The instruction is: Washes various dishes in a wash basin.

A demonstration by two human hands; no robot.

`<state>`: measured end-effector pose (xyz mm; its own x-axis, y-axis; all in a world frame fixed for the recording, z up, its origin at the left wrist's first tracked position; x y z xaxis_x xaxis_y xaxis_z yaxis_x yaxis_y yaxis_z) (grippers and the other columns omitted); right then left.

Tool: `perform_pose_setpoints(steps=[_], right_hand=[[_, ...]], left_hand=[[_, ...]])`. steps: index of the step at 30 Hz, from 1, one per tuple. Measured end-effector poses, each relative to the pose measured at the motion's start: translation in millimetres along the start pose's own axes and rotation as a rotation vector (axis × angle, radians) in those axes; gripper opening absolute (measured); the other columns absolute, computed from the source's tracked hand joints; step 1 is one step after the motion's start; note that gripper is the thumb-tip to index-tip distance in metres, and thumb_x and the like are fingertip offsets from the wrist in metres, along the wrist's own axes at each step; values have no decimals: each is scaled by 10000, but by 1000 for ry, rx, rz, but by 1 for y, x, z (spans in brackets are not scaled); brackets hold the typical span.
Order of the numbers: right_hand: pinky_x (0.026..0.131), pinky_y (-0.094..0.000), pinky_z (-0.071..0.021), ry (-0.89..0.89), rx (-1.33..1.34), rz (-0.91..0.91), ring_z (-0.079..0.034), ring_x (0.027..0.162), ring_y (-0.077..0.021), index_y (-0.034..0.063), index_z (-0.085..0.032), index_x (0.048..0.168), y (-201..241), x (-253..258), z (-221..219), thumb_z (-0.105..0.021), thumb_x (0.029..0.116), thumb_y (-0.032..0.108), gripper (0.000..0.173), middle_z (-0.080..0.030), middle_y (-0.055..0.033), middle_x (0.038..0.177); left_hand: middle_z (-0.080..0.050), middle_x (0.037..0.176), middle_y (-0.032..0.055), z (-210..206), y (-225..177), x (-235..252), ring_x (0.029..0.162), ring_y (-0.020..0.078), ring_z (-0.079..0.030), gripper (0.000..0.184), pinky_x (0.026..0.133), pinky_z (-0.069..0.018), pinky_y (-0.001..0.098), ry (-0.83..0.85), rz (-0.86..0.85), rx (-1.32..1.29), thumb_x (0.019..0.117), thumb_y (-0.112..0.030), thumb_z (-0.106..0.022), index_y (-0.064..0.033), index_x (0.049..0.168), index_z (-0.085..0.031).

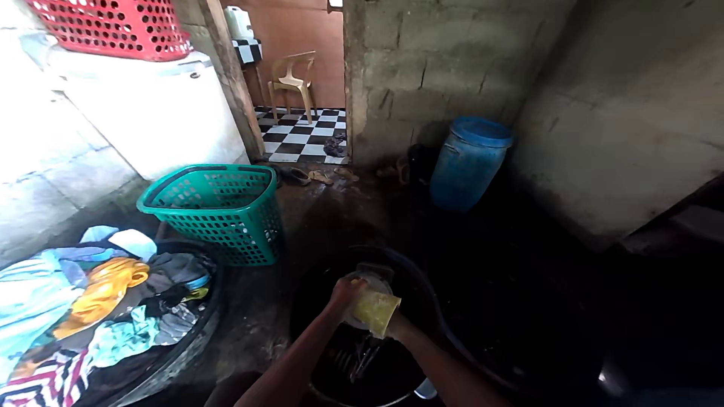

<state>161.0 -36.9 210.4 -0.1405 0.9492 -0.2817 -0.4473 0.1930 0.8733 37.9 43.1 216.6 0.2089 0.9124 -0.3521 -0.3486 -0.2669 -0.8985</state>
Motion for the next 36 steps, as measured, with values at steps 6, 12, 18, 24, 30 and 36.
perform_pose_setpoints(steps=[6,12,18,24,30,36], right_hand=[[651,-337,-552,-142,1114,-245,-630,731,-159,86,-570,1095,-2,19,15,-381,1102,228,237,-625,-64,850],[741,-368,-586,-78,1081,-34,-683,877,-176,84,-574,1220,11,28,40,-353,1094,283,323,-684,-79,995],[727,-341,-581,-486,799,-13,-658,797,-166,-6,-633,1034,20,44,67,-721,924,34,147,-675,-106,896],[562,-304,-561,-993,1019,292,-611,598,-134,-51,-590,1054,25,56,98,-611,981,35,115,-650,-82,770],[941,-343,-575,-787,419,561,-686,1029,-212,-194,-547,1226,59,36,38,-730,826,10,484,-685,-240,1112],[1080,-433,-499,-910,190,481,-631,1217,-355,-173,-573,1290,52,38,28,-720,884,81,501,-631,-315,1285]], left_hand=[[-666,1153,223,28,-10,8,1071,301,-644,325,949,-516,496,-219,-160,-48,1016,-216,-622,31,1227,-644],[-619,1228,271,30,-12,4,1141,324,-615,401,996,-494,485,-260,-357,-18,1034,-223,-584,78,1296,-552],[-662,1133,154,17,-9,-2,893,203,-678,537,748,-597,369,360,-97,-47,908,-161,-762,-18,1376,-541],[-646,1118,174,16,4,-4,901,244,-664,457,745,-582,395,246,157,-233,1032,-353,-581,-38,1359,-533],[-681,889,80,-2,9,2,720,165,-672,533,600,-575,299,238,103,-714,1087,-521,-246,-122,1182,-588],[-691,880,70,-13,-1,-22,722,158,-681,517,606,-580,296,271,85,-763,1105,-476,-226,-118,1165,-593]])
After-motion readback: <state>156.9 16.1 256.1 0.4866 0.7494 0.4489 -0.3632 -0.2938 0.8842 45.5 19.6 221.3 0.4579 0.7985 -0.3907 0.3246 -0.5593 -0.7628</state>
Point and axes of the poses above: each hand's wrist, its own x-axis towards the middle knuckle, its own z-axis out of the back of the hand, y = z × x, the point moved 5 cm from there along x, towards the middle knuckle
